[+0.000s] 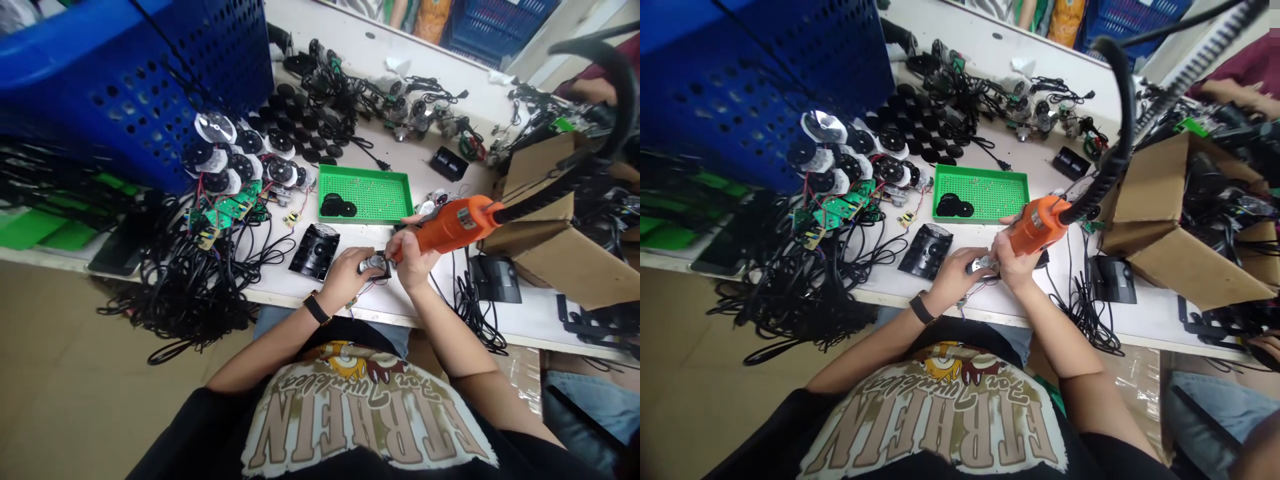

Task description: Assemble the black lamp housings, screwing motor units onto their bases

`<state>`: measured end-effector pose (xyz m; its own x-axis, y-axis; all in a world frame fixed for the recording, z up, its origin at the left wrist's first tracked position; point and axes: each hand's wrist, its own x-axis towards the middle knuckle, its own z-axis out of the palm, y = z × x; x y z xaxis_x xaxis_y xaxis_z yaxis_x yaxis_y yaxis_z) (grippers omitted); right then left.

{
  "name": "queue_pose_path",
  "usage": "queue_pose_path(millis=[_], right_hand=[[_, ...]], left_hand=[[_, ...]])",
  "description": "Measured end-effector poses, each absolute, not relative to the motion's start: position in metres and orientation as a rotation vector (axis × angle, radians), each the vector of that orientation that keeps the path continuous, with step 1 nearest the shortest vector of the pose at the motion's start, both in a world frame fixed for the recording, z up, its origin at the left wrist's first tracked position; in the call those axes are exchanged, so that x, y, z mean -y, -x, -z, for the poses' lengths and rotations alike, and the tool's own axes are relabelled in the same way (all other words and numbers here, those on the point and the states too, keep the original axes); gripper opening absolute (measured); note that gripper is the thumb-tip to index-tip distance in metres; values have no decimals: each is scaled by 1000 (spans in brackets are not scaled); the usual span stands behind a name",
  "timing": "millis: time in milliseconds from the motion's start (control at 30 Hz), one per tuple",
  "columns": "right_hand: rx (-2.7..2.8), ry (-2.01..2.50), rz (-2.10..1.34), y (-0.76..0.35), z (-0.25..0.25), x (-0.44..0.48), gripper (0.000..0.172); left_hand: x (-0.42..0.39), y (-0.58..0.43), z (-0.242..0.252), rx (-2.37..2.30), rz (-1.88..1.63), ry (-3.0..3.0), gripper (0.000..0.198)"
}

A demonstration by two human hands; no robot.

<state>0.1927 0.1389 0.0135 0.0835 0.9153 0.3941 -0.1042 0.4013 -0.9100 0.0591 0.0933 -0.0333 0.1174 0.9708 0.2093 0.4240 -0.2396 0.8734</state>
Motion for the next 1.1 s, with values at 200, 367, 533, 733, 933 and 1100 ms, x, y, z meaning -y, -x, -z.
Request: queue_pose_path(millis=[200, 367, 533, 733, 933, 1100], right_hand=[[1213, 847, -973, -188, -9, -144, 44], [1255, 832, -975, -189, -21, -147, 37], [1256, 855, -965, -186, -22, -147, 43], [1286, 861, -960, -183, -23, -149, 39], [1157, 817, -841, -185, -45, -141, 41], [1179, 787, -911, -170, -41, -130, 44]], left_hand=[[-95, -61, 34, -1353, -1064, -1751, 28], [-96, -61, 33, -1352, -1082, -1764, 32], [-97, -61, 37, -1360, -1083, -1757, 34], [-98, -61, 37, -1369, -1093, -1752, 29], [-98, -63, 42, -1356, -1149, -1698, 36], [-97, -62, 43, -1320, -1160, -1653, 34]])
